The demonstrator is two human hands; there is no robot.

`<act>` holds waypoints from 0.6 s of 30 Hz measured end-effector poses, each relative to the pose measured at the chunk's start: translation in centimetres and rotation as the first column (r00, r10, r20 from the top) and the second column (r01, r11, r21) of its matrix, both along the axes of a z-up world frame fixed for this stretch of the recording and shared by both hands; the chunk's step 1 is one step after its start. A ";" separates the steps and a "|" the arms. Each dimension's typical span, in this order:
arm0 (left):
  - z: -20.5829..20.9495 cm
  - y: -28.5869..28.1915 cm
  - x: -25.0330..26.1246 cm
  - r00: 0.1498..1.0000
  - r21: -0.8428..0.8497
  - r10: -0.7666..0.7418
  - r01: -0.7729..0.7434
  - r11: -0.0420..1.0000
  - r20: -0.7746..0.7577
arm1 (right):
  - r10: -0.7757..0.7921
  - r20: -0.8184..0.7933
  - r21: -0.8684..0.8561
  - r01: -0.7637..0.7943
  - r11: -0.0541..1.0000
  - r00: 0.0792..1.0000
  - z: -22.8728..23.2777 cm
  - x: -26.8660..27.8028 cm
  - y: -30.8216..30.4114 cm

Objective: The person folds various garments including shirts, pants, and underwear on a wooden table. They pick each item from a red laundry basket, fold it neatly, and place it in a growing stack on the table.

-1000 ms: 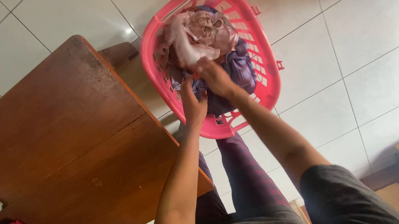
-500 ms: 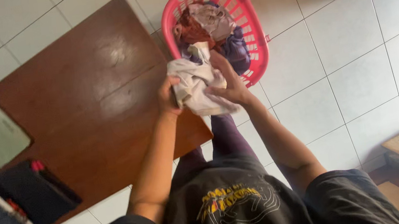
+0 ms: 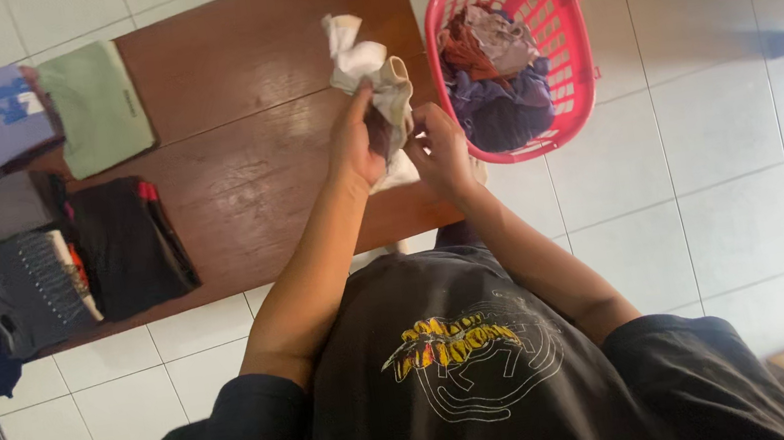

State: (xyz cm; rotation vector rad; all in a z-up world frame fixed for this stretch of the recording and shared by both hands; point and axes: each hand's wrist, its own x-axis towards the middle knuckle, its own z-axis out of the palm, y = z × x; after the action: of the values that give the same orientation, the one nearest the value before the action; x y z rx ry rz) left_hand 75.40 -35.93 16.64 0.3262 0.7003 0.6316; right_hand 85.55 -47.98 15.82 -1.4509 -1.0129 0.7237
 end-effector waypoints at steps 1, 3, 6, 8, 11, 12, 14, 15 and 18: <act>0.4 -0.2 -0.9 1.000 0.037 0.030 -0.030 0.999 0.011 | 0.021 -0.081 0.003 -0.021 1.000 0.996 0.2 -0.8 0.4; 0.9 -0.7 -3.1 0.998 0.110 0.058 -0.059 0.992 0.018 | 0.083 -0.282 0.034 -0.076 0.997 0.956 0.2 -2.5 1.1; 1.3 -1.0 -5.4 0.999 0.283 0.026 -0.015 0.959 -0.035 | 0.153 -0.536 0.106 -0.114 0.988 0.830 0.0 -4.1 2.2; 0.8 -1.4 -6.7 0.987 0.425 -0.015 0.082 0.901 -0.159 | 0.114 -0.624 0.075 -0.086 0.993 0.773 -0.4 -4.9 3.0; -1.2 -1.7 -8.4 0.725 0.840 0.424 0.472 0.269 -0.543 | 0.136 -0.675 0.066 -0.123 0.990 0.725 -1.4 -5.4 4.0; -2.1 -1.6 -8.8 0.708 0.801 0.381 0.480 0.358 -0.595 | 0.097 -0.727 0.033 -0.106 0.994 0.679 -1.8 -5.2 4.2; -4.3 -1.1 -10.0 0.676 0.694 0.272 0.493 0.524 -0.685 | 0.011 -0.818 -0.042 -0.078 0.996 0.574 -2.8 -4.5 4.3; -5.4 -0.4 -10.7 0.760 0.546 0.148 0.303 0.781 -0.633 | -0.041 -0.749 -0.114 -0.068 0.991 0.661 -3.3 -3.9 4.1; -8.1 3.4 -13.1 0.890 -0.196 0.071 -0.176 0.965 -0.450 | -0.188 -0.758 -0.201 0.051 0.978 0.624 -5.0 -0.9 3.2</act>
State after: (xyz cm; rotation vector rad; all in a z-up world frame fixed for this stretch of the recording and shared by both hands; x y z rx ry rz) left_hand 62.31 -32.52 8.50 0.2072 1.2305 0.5940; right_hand 84.68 -44.83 10.86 -1.1227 -0.1695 1.2139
